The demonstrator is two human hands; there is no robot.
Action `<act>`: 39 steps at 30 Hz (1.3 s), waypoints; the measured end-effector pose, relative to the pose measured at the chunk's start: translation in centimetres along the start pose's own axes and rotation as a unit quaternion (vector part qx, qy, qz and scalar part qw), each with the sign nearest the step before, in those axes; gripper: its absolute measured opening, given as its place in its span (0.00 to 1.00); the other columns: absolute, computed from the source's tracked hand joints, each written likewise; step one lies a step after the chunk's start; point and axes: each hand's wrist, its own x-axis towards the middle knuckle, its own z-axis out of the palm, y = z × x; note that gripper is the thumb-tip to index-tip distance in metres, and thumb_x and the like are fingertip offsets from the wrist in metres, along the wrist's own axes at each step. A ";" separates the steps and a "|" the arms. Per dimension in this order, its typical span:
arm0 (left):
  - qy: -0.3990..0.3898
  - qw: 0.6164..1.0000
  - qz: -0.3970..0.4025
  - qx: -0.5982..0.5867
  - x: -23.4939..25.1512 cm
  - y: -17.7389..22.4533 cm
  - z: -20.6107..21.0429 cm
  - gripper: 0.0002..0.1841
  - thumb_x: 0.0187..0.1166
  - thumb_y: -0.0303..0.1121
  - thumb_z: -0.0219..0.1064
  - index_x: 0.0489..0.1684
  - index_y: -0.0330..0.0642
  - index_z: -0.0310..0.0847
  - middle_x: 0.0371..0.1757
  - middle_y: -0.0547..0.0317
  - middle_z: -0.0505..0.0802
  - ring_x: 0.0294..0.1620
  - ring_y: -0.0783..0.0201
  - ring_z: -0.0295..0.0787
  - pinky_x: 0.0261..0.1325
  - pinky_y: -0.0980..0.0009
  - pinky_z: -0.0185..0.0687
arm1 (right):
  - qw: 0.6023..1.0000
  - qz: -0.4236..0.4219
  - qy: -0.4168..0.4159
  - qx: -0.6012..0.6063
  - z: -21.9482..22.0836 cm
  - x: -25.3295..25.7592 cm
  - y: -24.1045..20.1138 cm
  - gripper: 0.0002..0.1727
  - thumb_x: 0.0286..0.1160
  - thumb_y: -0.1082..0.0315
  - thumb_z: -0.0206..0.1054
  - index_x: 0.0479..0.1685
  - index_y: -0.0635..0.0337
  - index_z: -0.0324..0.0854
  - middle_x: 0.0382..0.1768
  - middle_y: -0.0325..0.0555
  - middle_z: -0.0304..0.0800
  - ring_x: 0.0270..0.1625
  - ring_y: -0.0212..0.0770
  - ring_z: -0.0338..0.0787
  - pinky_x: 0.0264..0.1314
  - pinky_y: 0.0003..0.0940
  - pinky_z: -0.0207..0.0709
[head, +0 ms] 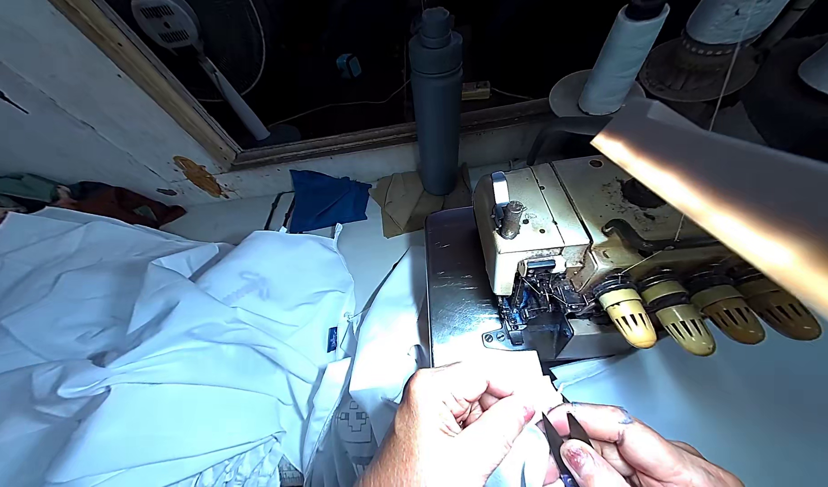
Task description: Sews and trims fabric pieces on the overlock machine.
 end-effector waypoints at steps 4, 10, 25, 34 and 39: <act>-0.009 1.000 0.014 0.006 0.1 -0.2 -0.1 0.04 0.77 0.22 0.68 0.38 0.32 0.88 0.32 0.70 0.91 0.30 0.88 0.81 0.35 0.90 0.77 | 1.000 0.002 0.006 0.004 0.1 -0.1 0.1 0.07 0.83 0.80 0.60 0.49 0.72 0.82 0.30 0.39 0.94 0.30 0.23 0.92 0.33 0.18 0.87; -0.014 1.000 -0.014 0.000 0.1 0.2 -0.1 0.04 0.76 0.20 0.66 0.35 0.35 0.87 0.29 0.74 0.88 0.29 0.89 0.79 0.34 0.90 0.75 | 1.000 -0.004 0.004 0.010 0.2 0.1 0.3 0.06 0.82 0.79 0.61 0.48 0.72 0.82 0.31 0.39 0.93 0.31 0.22 0.91 0.35 0.18 0.87; -0.056 0.996 0.054 0.052 0.4 -0.4 -0.5 0.05 0.73 0.21 0.66 0.36 0.28 0.88 0.30 0.65 0.88 0.28 0.89 0.73 0.31 0.92 0.68 | 0.999 -0.010 -0.006 0.029 -0.6 1.4 0.6 0.02 0.79 0.78 0.67 0.41 0.65 0.84 0.30 0.32 0.93 0.30 0.18 0.90 0.32 0.15 0.85; 0.027 0.959 0.138 0.245 0.2 0.0 0.8 0.04 0.68 0.24 0.69 0.27 0.34 0.89 0.27 0.53 0.90 0.33 0.73 0.83 0.37 0.83 0.74 | 0.990 -0.129 -0.018 -0.060 -1.2 1.6 1.6 0.03 0.78 0.75 0.70 0.41 0.68 0.85 0.37 0.45 0.95 0.41 0.20 0.91 0.47 0.13 0.82; 0.034 0.957 0.144 0.250 0.1 -0.3 1.2 0.05 0.70 0.26 0.70 0.28 0.34 0.91 0.28 0.53 0.91 0.33 0.73 0.85 0.38 0.83 0.75 | 0.983 -0.149 0.009 -0.111 -1.0 1.5 1.4 0.07 0.78 0.72 0.72 0.46 0.66 0.82 0.41 0.43 0.94 0.46 0.19 0.90 0.51 0.12 0.82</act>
